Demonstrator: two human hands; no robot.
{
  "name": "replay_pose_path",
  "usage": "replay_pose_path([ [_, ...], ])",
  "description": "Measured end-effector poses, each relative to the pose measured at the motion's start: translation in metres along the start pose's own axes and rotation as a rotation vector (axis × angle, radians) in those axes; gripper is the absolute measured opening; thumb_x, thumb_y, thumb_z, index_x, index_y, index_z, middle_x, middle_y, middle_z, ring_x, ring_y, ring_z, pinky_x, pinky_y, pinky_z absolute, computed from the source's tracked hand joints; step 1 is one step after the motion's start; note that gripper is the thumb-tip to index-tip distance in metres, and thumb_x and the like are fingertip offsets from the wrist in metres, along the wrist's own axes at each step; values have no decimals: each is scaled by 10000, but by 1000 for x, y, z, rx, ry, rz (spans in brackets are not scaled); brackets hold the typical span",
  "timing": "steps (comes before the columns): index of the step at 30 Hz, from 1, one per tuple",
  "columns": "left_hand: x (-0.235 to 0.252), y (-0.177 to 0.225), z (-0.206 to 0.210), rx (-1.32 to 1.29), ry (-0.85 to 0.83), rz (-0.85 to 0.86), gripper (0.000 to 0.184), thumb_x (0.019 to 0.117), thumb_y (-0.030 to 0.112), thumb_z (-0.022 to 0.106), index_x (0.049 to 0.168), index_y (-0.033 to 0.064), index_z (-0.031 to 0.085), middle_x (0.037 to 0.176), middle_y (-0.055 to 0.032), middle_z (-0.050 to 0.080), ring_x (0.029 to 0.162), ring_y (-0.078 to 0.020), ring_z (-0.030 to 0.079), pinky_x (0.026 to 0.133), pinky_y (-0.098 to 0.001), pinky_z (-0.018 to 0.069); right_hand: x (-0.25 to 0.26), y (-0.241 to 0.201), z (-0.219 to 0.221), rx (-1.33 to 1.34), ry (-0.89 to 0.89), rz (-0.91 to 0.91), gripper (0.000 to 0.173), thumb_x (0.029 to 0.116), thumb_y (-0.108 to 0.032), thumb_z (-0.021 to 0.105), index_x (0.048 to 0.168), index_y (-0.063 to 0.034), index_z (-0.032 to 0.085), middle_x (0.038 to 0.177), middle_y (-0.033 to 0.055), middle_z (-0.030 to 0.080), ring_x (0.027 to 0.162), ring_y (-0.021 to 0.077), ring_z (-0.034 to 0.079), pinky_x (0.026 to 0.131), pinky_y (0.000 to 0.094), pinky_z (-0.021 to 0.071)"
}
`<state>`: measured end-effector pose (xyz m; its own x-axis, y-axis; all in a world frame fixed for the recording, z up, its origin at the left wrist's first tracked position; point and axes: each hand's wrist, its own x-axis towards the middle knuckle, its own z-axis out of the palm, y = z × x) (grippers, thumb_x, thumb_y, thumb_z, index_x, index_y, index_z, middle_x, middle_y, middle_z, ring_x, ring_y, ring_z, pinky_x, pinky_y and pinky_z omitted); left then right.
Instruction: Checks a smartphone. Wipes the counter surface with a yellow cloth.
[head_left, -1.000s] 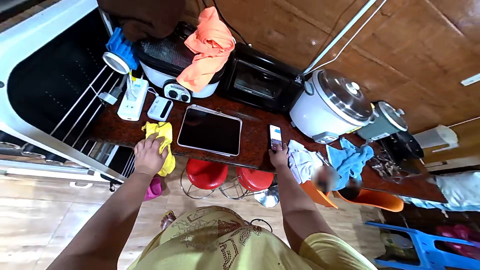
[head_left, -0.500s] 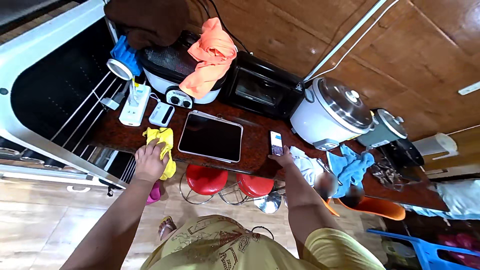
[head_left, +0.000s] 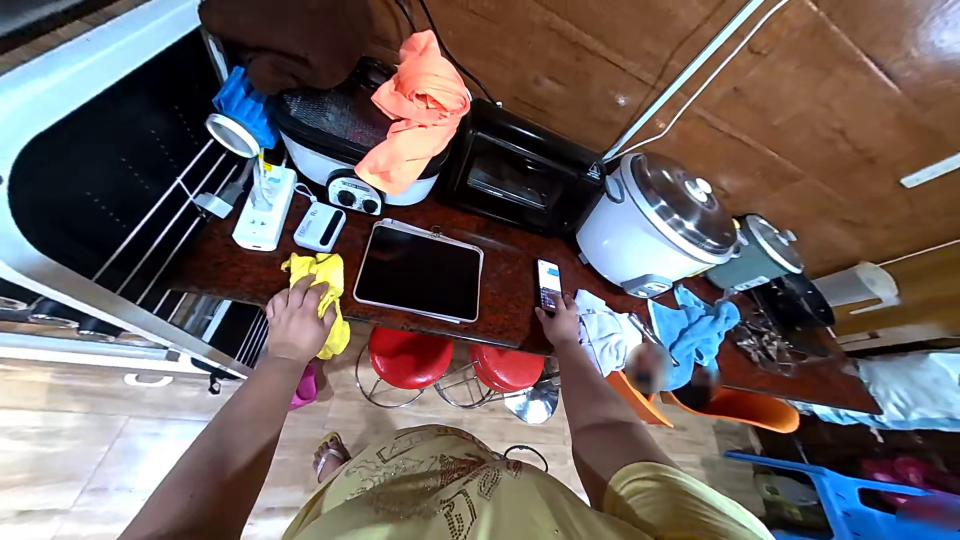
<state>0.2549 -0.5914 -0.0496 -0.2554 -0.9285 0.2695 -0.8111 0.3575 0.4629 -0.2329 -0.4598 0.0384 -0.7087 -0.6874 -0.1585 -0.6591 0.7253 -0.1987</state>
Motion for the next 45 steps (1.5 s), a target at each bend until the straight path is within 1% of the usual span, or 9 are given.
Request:
replay_pose_path([
  [13, 0, 1, -2, -20, -14, -5, 371, 1004, 229, 599, 1334, 66, 638, 1515, -192, 506, 1304, -480, 515, 1089, -650, 364, -4, -8, -1, -35, -31, 1, 506, 1025, -422, 595, 1480, -205, 550, 1693, 183, 190, 1465, 476, 340, 1129, 604, 383],
  [15, 0, 2, -4, -26, -16, -5, 364, 1003, 224, 605, 1323, 54, 643, 1506, -200, 513, 1302, -490, 517, 1084, -668, 365, -2, -6, -2, 14, -7, 6, 607, 986, -417, 661, 1512, -161, 498, 1679, 215, 206, 1464, 481, 346, 1136, 599, 385],
  [18, 0, 1, -1, -21, 1, -2, 367, 1002, 236, 593, 1323, 66, 645, 1506, -193, 515, 1301, -480, 520, 1079, -665, 364, 6, -1, -6, 128, 8, 76, 937, 855, -433, 818, 1572, -57, 346, 1628, 290, 261, 1447, 459, 387, 1149, 543, 401],
  [22, 0, 2, 0, -15, 22, 0, 378, 994, 245, 594, 1324, 68, 646, 1506, -193, 514, 1298, -474, 524, 1077, -655, 366, 25, 1, -18, 131, -110, 134, 1171, 772, -462, 883, 1639, -94, 187, 1632, 303, 244, 1471, 444, 356, 1182, 533, 358],
  [26, 0, 4, -1, -12, 25, -1, 362, 999, 228, 604, 1310, 49, 651, 1496, -200, 524, 1297, -476, 528, 1083, -651, 368, 41, 0, -21, 92, -219, 179, 1193, 761, -453, 893, 1650, -136, 163, 1643, 311, 194, 1487, 449, 317, 1182, 543, 348],
  [30, 0, 6, -2, -13, 22, -14, 361, 997, 217, 603, 1312, 47, 649, 1495, -205, 523, 1303, -478, 523, 1088, -649, 363, 44, 0, -23, 108, -238, 182, 1201, 747, -418, 910, 1647, -131, 169, 1642, 315, 189, 1483, 450, 323, 1174, 543, 359],
  [37, 0, 6, -1, -11, -4, -47, 371, 995, 221, 620, 1330, 66, 646, 1511, -190, 513, 1318, -467, 514, 1101, -642, 358, 48, 2, -21, 60, -265, 176, 1171, 751, -462, 897, 1646, -158, 204, 1648, 304, 186, 1491, 441, 313, 1172, 555, 358],
  [42, 0, 5, 0, -9, 1, -37, 373, 998, 233, 600, 1331, 70, 645, 1510, -189, 513, 1312, -465, 516, 1095, -642, 358, 42, -2, -23, 103, -228, 196, 1312, 733, -426, 917, 1660, -154, 30, 1643, 317, 186, 1478, 454, 333, 1166, 546, 371],
  [45, -1, 5, -1, -8, 12, -28, 383, 992, 230, 607, 1336, 64, 641, 1501, -197, 521, 1307, -478, 519, 1081, -660, 370, 33, -2, -23, 144, -175, 192, 1330, 725, -414, 926, 1656, -133, 20, 1624, 327, 229, 1463, 448, 367, 1169, 534, 375],
])
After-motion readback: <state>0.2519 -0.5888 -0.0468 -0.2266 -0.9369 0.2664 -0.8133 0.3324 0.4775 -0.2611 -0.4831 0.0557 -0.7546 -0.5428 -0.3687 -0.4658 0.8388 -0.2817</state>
